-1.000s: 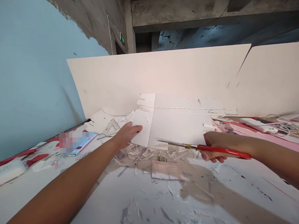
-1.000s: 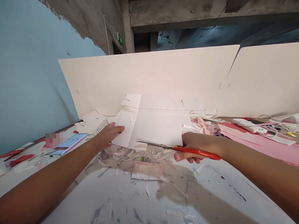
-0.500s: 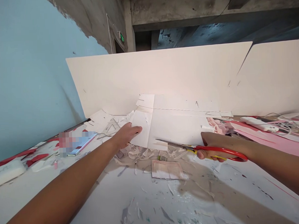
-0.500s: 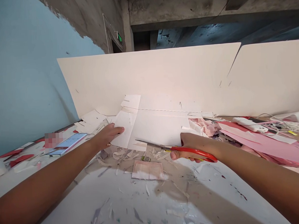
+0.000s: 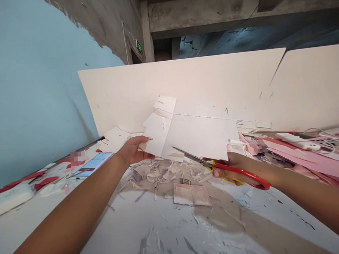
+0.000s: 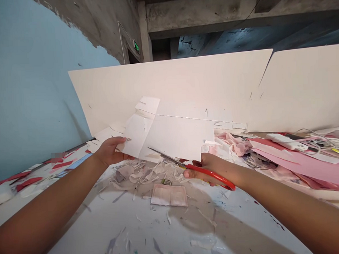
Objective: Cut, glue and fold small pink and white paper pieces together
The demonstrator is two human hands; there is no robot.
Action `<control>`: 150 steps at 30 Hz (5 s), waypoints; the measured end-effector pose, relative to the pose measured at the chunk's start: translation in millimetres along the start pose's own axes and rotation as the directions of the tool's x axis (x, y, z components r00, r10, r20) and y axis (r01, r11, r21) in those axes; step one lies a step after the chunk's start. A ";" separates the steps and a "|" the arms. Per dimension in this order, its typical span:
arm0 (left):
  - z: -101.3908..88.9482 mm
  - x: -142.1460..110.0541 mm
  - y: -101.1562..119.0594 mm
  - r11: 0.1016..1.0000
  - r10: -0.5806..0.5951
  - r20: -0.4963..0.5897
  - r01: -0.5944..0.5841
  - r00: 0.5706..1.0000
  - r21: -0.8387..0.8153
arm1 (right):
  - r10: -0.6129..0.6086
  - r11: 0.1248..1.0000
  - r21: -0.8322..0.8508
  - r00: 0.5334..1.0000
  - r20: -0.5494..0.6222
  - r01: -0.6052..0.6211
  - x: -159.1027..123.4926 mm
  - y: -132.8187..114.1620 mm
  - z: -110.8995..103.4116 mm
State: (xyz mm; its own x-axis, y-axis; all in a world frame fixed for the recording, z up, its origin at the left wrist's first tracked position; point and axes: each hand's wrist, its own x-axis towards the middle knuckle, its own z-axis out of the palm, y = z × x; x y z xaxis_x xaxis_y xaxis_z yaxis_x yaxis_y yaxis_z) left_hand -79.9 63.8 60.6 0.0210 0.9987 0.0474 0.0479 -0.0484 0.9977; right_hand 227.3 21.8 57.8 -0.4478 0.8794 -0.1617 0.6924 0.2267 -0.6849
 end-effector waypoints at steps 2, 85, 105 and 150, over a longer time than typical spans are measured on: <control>-5.0 0.1 -3.2 0.995 0.026 0.251 -0.001 0.968 -0.097 | -0.005 1.000 -0.017 1.000 -0.023 0.005 0.7 1.5 1.3; 78.9 -32.2 -49.2 0.998 -0.053 0.260 0.062 0.964 -0.027 | 0.117 0.934 -0.312 0.975 -0.187 -0.172 -27.2 -36.3 57.4; 76.8 -28.9 -52.0 0.997 -0.032 0.211 0.047 0.977 -0.065 | 0.048 0.982 -0.176 0.992 -0.115 -0.068 -22.6 -25.8 52.5; 76.8 -34.0 -54.0 0.999 0.018 0.229 -0.008 0.973 -0.041 | 0.111 0.987 -0.116 0.993 -0.034 -0.115 -21.1 -24.0 44.9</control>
State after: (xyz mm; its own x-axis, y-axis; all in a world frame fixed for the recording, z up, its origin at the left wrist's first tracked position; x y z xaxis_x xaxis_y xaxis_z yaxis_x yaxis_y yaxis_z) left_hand -6.5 31.0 1.3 0.2503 0.9668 0.0525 0.0063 -0.0558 0.9984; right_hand 194.8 -21.1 45.7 -0.3484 0.9128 -0.2129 0.8002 0.1714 -0.5747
